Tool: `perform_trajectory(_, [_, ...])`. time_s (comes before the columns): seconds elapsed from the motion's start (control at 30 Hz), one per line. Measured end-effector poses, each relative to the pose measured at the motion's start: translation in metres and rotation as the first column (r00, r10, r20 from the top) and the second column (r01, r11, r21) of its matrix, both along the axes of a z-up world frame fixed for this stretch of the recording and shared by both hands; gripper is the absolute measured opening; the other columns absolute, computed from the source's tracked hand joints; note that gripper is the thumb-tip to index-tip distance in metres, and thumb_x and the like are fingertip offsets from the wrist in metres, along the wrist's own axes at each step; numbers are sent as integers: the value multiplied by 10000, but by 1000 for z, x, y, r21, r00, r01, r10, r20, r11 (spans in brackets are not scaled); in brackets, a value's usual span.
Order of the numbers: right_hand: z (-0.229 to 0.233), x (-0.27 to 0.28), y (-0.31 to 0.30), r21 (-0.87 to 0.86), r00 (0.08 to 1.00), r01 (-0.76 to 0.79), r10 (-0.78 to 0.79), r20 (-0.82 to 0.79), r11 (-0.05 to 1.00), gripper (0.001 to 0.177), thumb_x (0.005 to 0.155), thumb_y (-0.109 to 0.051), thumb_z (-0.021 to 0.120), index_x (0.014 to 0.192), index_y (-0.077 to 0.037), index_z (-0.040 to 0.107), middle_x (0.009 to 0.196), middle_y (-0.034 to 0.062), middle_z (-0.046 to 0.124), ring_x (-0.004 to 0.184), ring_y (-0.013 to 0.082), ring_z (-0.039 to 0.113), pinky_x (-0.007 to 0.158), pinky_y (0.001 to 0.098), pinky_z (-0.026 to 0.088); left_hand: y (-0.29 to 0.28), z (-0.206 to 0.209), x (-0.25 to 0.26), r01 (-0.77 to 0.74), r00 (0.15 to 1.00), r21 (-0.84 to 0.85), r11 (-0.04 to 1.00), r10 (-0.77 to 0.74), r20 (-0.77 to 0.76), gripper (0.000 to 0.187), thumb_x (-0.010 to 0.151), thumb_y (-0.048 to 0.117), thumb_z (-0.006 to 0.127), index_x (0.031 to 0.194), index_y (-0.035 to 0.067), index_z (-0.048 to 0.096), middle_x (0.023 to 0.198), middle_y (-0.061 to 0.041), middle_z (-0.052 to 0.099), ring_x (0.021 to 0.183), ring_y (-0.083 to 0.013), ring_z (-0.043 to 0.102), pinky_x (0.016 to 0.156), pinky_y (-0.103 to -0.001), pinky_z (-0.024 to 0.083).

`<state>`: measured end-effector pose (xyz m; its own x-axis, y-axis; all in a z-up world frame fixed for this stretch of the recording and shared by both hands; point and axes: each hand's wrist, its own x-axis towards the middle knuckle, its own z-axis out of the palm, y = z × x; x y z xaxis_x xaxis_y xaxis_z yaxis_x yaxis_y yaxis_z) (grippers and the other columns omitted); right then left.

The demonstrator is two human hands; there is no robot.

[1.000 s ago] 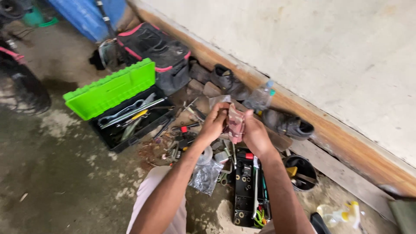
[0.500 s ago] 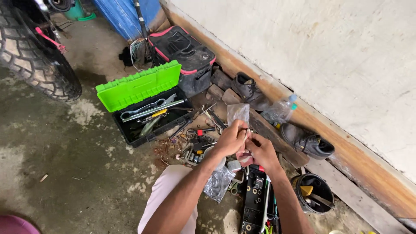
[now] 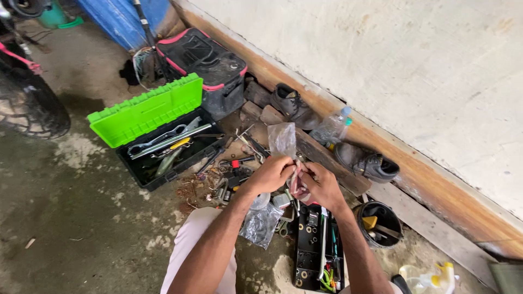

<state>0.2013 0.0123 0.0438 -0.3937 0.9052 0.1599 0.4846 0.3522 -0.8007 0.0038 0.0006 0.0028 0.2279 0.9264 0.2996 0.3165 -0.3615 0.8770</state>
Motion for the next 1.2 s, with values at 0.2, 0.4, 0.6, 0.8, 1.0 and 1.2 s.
perform_trajectory(0.2, [3, 20, 7, 18, 991, 130, -129, -21, 991, 180, 949, -180, 713, 1005, -10, 695, 867, 221, 670, 875, 352, 698, 807, 489, 536, 24, -16, 8, -271, 944, -33, 962, 272, 185, 216, 1041, 320, 606, 1040, 129, 707, 802, -131, 703, 834, -278, 717, 735, -402, 566])
perform_trajectory(0.4, [-12, 44, 25, -93, 968, 252, -248, 46, 963, 189, 913, -321, 712, 1063, -213, 750, 969, 78, 740, 1010, 258, 716, 891, 430, 555, 35, -32, 27, -174, 960, -129, 976, 198, 200, 219, 1027, 361, 647, 987, 158, 719, 769, -71, 736, 781, -186, 718, 685, -328, 560])
perform_trajectory(0.6, [1, 38, 1, 167, 988, -14, -12, 152, 986, 188, 871, -123, 703, 1003, 11, 699, 885, 294, 682, 933, 528, 657, 831, 591, 530, 20, -4, 34, -1, 994, -45, 999, 6, 107, 162, 1004, 218, 662, 1003, 87, 757, 811, -142, 757, 791, -236, 729, 706, -381, 576])
perform_trajectory(0.8, [-15, 64, 7, 369, 992, -24, -25, 127, 929, 139, 820, -90, 710, 945, -34, 680, 826, 213, 679, 866, 462, 668, 805, 538, 543, 12, -1, 51, 102, 990, -87, 991, -92, 111, 111, 967, 183, 722, 989, 81, 759, 762, -112, 738, 725, -156, 650, 642, -318, 544])
perform_trajectory(1.0, [-43, 78, 7, 289, 996, 75, -85, 24, 954, 190, 879, -176, 703, 1024, -58, 666, 875, 199, 650, 923, 447, 659, 824, 511, 541, 24, -26, 66, 141, 965, -296, 945, -64, 256, 167, 1018, 221, 683, 1102, 77, 697, 881, -43, 697, 768, -101, 633, 683, -251, 577])
perform_trajectory(1.2, [-29, 111, 7, 321, 990, 129, -140, 13, 938, 152, 864, -176, 680, 974, -74, 654, 871, 184, 640, 906, 443, 660, 811, 539, 542, 37, -48, 91, 182, 743, -306, 934, 74, 665, 109, 1058, 204, 644, 1097, 103, 630, 854, -60, 660, 685, -108, 635, 612, -196, 534])
